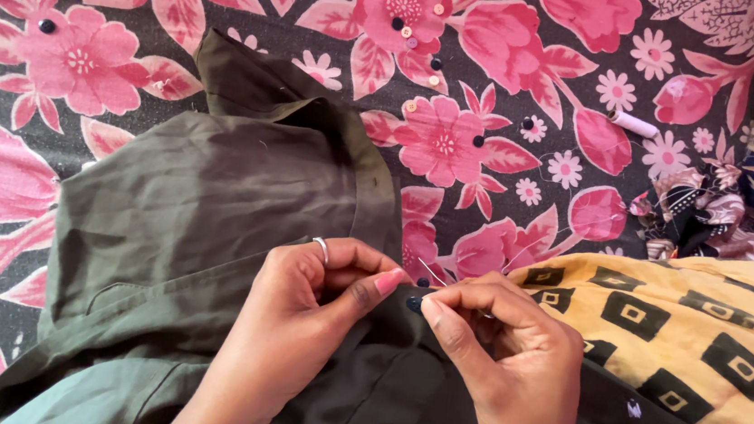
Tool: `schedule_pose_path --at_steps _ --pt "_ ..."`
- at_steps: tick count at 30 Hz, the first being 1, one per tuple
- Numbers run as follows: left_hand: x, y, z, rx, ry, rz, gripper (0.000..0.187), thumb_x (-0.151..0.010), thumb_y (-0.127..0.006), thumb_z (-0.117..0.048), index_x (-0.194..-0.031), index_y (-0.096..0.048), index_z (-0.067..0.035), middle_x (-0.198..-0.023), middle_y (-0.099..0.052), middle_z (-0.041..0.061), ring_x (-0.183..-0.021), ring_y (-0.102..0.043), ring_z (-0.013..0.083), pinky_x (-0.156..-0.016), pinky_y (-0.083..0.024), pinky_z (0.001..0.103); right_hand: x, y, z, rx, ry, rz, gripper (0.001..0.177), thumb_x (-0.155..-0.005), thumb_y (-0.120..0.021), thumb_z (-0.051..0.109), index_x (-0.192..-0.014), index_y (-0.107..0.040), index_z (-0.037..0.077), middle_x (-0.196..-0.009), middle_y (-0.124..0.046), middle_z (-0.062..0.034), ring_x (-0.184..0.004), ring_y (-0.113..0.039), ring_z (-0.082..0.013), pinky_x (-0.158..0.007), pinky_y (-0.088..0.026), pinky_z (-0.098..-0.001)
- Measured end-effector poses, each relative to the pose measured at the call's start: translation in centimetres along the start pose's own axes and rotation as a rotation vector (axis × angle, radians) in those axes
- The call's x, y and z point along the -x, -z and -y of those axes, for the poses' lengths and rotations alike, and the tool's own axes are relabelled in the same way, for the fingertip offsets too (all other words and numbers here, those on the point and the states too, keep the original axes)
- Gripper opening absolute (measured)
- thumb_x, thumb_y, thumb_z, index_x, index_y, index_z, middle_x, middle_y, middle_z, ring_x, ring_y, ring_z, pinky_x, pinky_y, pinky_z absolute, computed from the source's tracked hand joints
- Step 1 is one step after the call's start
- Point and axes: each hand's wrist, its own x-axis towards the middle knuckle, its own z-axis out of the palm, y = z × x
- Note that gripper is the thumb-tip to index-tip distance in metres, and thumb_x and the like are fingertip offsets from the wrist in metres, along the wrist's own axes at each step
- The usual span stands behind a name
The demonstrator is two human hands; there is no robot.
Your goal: The person hand-sews a button onto a dark green shirt using a needle and thread. They repeatedly pass the needle through the button and fabric, pull the thread tight, and adjust the shirt to continue stitching.
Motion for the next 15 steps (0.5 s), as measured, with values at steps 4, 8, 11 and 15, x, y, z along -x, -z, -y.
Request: schedule_pose_path --at_steps 4,8,11,15 --pt "0.0 0.1 0.0 -0.016 0.0 -0.006 0.012 -0.093 -0.072 -0.008 -0.092 -0.076 0.003 -0.07 -0.065 -0.007 -0.061 -0.047 -0.0015 -0.051 -0.035 0.019 -0.1 -0.5 -0.3 0.0 0.006 0.018 0.006 -0.085 -0.078 0.001 -0.085 -0.076 -0.004 -0.079 -0.066 -0.0004 -0.067 -0.056 -0.0032 -0.06 -0.044 -0.0186" --pt "0.0 0.2 0.2 -0.045 -0.028 -0.006 0.012 -0.093 -0.071 -0.008 -0.093 -0.076 0.003 -0.071 -0.069 -0.005 -0.064 -0.051 -0.0013 -0.054 -0.039 0.02 -0.3 -1.1 -0.6 0.114 0.017 0.001 0.006 -0.083 -0.08 0.002 -0.083 -0.076 -0.002 -0.074 -0.064 0.0016 -0.062 -0.051 -0.0027 -0.055 -0.04 -0.0193" --pt "0.0 0.2 0.3 -0.068 -0.06 0.003 0.012 -0.093 -0.069 -0.007 -0.096 -0.076 0.003 -0.075 -0.073 -0.003 -0.069 -0.056 -0.0008 -0.059 -0.045 0.02 -0.5 -1.2 -0.8 0.176 0.033 -0.008 0.006 -0.083 -0.08 0.004 -0.082 -0.077 -0.001 -0.072 -0.063 0.0028 -0.061 -0.051 -0.0022 -0.054 -0.041 -0.0194" --pt "0.0 0.5 0.1 -0.061 -0.078 0.088 0.013 -0.095 -0.065 -0.003 -0.102 -0.074 0.003 -0.084 -0.076 0.0 -0.078 -0.063 0.0003 -0.07 -0.051 0.02 -0.6 -1.3 -1.1 0.197 0.036 -0.013 0.007 -0.084 -0.079 0.006 -0.083 -0.076 -0.001 -0.072 -0.063 0.0031 -0.062 -0.053 -0.0016 -0.056 -0.043 -0.0195"
